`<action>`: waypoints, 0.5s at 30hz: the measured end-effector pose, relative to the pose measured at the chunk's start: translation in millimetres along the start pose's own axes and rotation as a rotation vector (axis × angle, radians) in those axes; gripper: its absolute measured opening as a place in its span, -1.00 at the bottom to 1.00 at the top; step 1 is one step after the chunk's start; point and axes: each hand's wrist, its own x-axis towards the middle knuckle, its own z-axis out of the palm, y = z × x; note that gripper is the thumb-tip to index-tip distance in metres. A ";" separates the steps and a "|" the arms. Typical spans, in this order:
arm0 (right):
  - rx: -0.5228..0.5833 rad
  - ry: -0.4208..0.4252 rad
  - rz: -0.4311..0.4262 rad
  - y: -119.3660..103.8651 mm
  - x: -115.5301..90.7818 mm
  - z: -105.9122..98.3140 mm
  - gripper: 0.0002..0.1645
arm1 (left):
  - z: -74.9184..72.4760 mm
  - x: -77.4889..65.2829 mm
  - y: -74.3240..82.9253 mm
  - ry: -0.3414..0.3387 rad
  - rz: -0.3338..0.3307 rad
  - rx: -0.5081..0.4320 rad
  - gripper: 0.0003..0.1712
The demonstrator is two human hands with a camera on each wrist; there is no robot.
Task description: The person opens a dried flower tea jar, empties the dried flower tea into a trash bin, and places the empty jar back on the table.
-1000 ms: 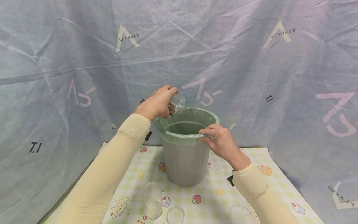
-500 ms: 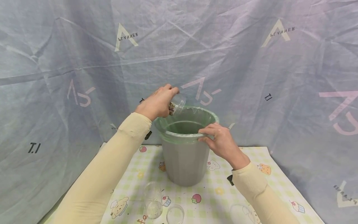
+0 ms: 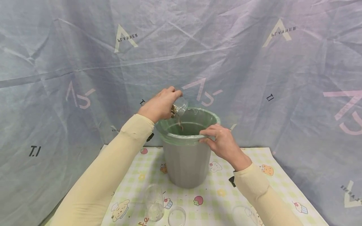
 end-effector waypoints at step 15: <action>-0.001 -0.011 0.003 -0.7 0.4 -1.4 -0.64 | -0.8 -0.6 13.6 0.003 0.035 0.037 -0.17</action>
